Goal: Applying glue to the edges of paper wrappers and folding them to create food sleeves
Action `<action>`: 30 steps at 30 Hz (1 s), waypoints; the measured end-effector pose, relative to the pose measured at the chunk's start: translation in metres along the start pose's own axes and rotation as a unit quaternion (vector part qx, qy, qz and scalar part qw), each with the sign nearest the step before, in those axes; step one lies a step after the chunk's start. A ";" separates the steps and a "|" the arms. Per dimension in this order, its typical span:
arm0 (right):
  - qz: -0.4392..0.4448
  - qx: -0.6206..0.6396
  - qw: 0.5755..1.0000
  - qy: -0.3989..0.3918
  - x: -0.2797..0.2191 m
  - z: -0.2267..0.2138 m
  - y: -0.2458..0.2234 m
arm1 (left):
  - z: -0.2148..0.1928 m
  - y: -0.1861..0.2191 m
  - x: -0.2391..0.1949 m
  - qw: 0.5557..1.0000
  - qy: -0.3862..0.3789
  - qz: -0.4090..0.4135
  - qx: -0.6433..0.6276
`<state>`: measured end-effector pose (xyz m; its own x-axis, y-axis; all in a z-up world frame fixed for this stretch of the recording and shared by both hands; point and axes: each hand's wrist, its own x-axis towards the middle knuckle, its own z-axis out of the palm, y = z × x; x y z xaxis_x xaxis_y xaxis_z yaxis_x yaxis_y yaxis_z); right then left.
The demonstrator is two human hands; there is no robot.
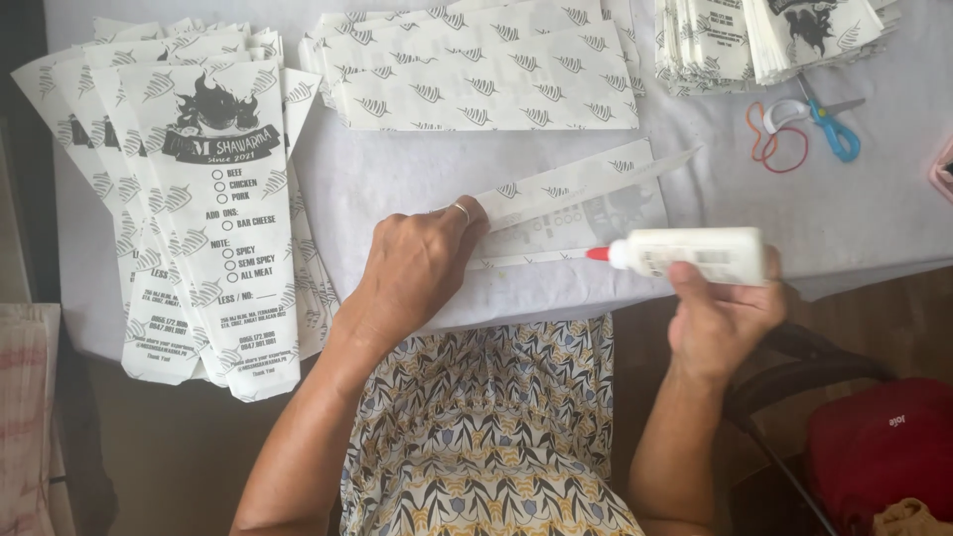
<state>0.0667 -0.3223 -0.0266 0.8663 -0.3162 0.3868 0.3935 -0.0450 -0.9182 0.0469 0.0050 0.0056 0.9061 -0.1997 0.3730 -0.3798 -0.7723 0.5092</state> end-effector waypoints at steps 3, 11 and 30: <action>-0.056 0.002 0.998 -0.038 -0.007 -0.009 0.043 | -0.027 0.025 0.019 0.994 -0.051 -0.092 0.028; -0.036 -0.062 0.994 0.082 0.037 -0.053 0.002 | -0.004 -0.003 0.002 0.998 -0.048 -0.032 -0.003; 0.048 0.070 0.996 -0.024 0.006 0.003 0.016 | -0.014 -0.013 0.017 0.985 -0.111 -0.116 -0.071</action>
<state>0.0790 -0.3224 -0.0391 0.9144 -0.2674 0.3039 0.3439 0.1168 -0.9317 0.0642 0.0197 0.0161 0.9839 -0.1667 0.0639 -0.1661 -0.7239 0.6696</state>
